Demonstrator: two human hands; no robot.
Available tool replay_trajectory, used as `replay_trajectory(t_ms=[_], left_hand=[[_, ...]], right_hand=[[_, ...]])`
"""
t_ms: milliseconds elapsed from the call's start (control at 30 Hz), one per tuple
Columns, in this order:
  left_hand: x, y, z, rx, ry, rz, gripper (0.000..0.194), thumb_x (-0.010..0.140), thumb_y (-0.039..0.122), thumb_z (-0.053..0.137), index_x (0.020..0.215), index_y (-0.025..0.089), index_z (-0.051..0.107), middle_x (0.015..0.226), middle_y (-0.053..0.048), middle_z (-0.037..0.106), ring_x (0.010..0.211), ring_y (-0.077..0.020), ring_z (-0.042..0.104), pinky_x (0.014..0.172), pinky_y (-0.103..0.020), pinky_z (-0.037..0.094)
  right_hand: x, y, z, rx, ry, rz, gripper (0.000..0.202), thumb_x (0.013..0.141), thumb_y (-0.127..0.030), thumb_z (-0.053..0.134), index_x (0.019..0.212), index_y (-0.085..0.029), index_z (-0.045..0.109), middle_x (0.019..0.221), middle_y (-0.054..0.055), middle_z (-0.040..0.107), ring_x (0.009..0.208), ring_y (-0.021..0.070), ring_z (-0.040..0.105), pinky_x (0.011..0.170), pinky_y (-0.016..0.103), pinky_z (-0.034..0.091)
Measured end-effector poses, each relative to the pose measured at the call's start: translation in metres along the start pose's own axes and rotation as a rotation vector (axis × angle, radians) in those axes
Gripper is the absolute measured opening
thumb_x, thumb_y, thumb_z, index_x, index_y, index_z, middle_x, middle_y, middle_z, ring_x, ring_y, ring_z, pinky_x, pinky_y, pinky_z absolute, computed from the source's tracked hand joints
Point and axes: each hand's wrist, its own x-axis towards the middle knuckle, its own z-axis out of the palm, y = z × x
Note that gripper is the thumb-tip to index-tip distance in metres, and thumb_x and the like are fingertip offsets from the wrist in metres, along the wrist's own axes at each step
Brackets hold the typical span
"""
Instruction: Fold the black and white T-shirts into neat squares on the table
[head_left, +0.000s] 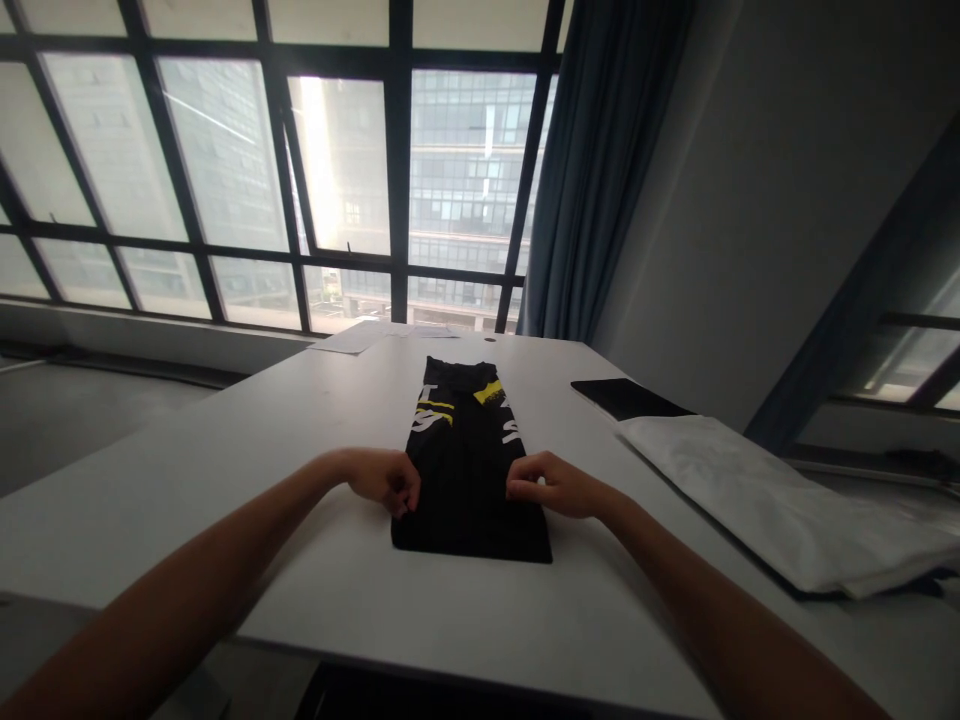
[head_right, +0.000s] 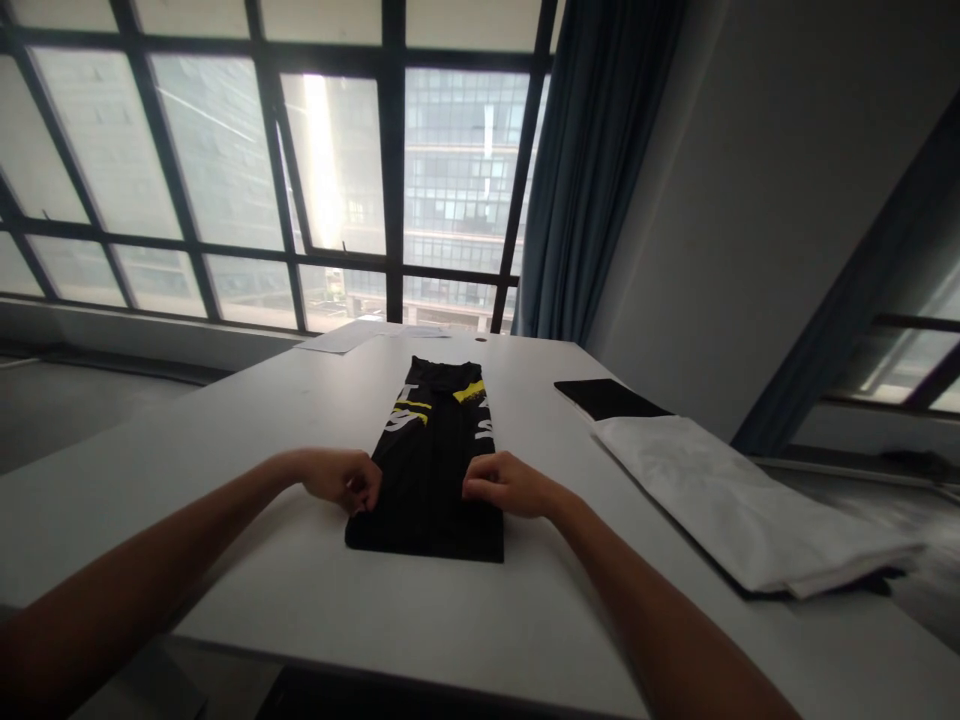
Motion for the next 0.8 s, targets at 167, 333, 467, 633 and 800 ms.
replay_trajectory(t_ms=[167,333,467,633,800], left_hand=[[-0.015,-0.005,-0.013,0.111,0.033,-0.060,0.030,0.073,0.022,0.074,0.103,0.025,0.074,0.092,-0.001,0.065,0.081,-0.0169,0.057,0.073,-0.027,0.047],[-0.010,-0.016,-0.013,0.237,0.180,-0.030,0.033,0.068,0.027,0.081,0.100,0.027,0.074,0.112,-0.004,0.058,0.098,-0.0219,0.054,0.085,-0.032,0.047],[0.001,-0.018,-0.008,0.248,0.310,0.130,0.019,0.079,0.039,0.073,0.083,0.020,0.074,0.115,-0.008,0.061,0.110,-0.0249,0.051,0.100,-0.036,0.040],[-0.007,-0.005,-0.011,0.138,0.291,0.148,0.026,0.085,0.043,0.066,0.091,0.018,0.071,0.094,-0.006,0.070,0.088,-0.0195,0.062,0.086,-0.031,0.047],[-0.017,0.015,-0.012,-0.075,0.139,0.180,0.028,0.080,0.043,0.071,0.087,0.016,0.068,0.085,-0.004,0.069,0.080,-0.0180,0.062,0.076,-0.029,0.050]], right_hand=[[-0.005,0.025,-0.006,-0.123,0.056,0.151,0.020,0.079,-0.017,0.059,0.093,-0.018,0.074,0.096,0.007,0.069,0.083,0.0184,0.062,0.079,0.032,0.050],[-0.010,0.036,-0.009,-0.133,-0.047,0.164,0.047,0.068,-0.010,0.066,0.110,-0.026,0.073,0.127,0.007,0.058,0.113,0.0268,0.057,0.097,0.042,0.047],[-0.006,0.032,-0.004,-0.116,-0.030,0.060,0.025,0.075,-0.015,0.064,0.094,-0.025,0.077,0.119,0.006,0.063,0.111,0.0253,0.058,0.100,0.042,0.044],[-0.009,0.023,-0.011,-0.026,0.000,0.023,0.022,0.084,-0.015,0.056,0.093,-0.020,0.075,0.104,0.006,0.070,0.094,0.0195,0.064,0.092,0.035,0.048],[-0.023,0.015,-0.030,0.165,-0.226,0.037,0.021,0.085,-0.032,0.062,0.096,-0.017,0.073,0.096,0.005,0.072,0.091,0.0195,0.065,0.086,0.032,0.050]])
